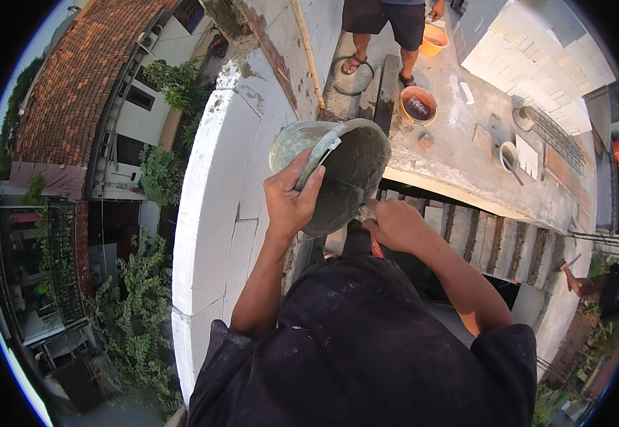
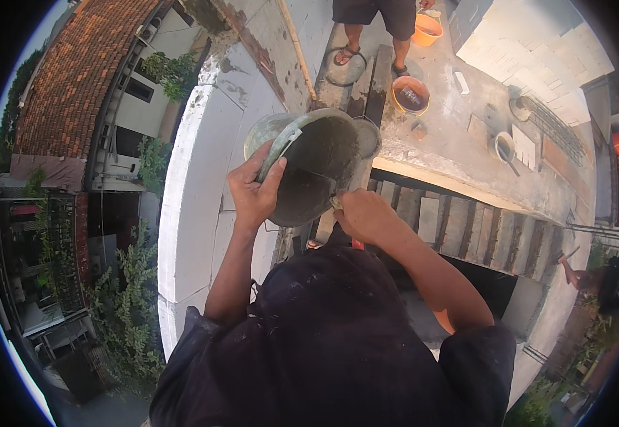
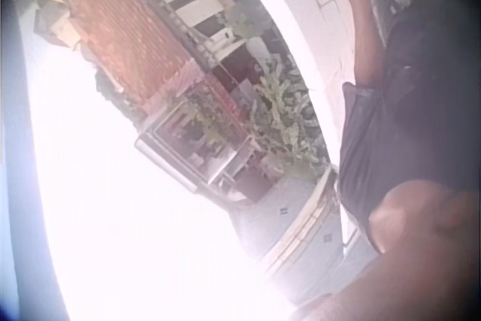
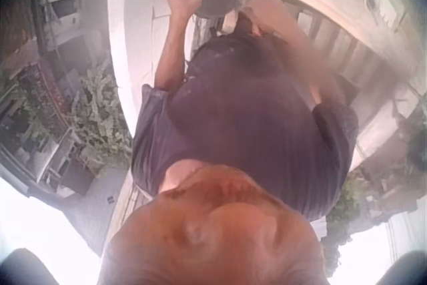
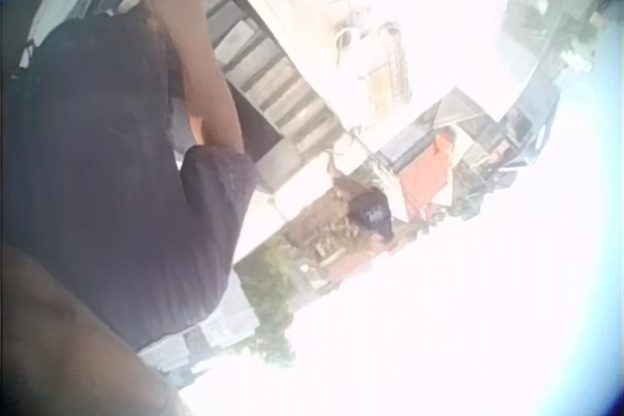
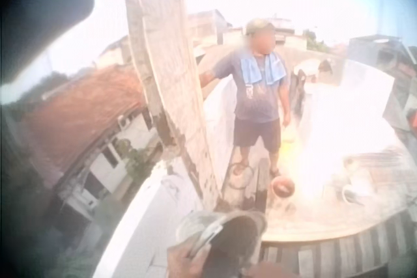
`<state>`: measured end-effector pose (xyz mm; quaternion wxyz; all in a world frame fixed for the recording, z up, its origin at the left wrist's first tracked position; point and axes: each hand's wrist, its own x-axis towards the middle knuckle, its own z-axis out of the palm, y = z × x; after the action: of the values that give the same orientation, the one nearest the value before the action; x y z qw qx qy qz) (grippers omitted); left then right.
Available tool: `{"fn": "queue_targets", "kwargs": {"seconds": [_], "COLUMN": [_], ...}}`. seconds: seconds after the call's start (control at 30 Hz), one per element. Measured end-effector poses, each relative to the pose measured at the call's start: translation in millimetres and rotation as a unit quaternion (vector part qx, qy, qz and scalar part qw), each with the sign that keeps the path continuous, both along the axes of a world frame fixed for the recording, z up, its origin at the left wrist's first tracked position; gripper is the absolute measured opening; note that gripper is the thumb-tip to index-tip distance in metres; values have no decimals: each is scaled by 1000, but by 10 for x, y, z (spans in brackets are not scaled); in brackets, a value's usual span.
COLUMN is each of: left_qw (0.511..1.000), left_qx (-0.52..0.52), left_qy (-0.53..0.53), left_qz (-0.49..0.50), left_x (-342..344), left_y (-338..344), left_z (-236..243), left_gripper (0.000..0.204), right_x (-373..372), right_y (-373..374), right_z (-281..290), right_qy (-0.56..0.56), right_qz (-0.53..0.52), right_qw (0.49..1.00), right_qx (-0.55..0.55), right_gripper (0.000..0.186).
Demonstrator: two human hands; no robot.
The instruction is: The person scoops wet cement from a bucket using a trowel and applies it to a white wall or ledge. They repeatedly transfer the material from the bucket to the wall, smoothing it with the trowel. Another person is visible in the background working on the same wall.
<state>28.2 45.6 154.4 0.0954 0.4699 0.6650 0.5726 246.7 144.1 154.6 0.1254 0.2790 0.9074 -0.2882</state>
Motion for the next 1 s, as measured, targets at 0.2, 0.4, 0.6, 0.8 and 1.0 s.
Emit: {"fn": "queue_targets", "kwargs": {"seconds": [0.2, 0.4, 0.6, 0.8, 1.0], "left_qw": [988, 972, 898, 855, 838], "left_qx": [3, 32, 98, 112, 40], "left_qy": [-153, -194, -339, -396, -359], "left_qz": [29, 130, 264, 316, 408], "left_x": [-223, -196, -326, -212, -31], "left_y": [-202, -439, -786, -1097, -1332], "left_z": [66, -347, -912, -1401, -1618], "left_gripper": [35, 40, 42, 41, 44], "right_x": [-287, -140, 93, -143, -747], "right_y": [304, 387, 164, 286, 901], "right_z": [232, -253, -198, 219, 649], "right_qy": [-63, -17, 14, -34, 43], "right_qz": [-64, -179, -110, -21, 132], "right_qw": [903, 680, 769, 903, 917], "right_qx": [-419, -710, -630, -427, -375], "right_gripper": [32, 36, 44, 60, 43]}}
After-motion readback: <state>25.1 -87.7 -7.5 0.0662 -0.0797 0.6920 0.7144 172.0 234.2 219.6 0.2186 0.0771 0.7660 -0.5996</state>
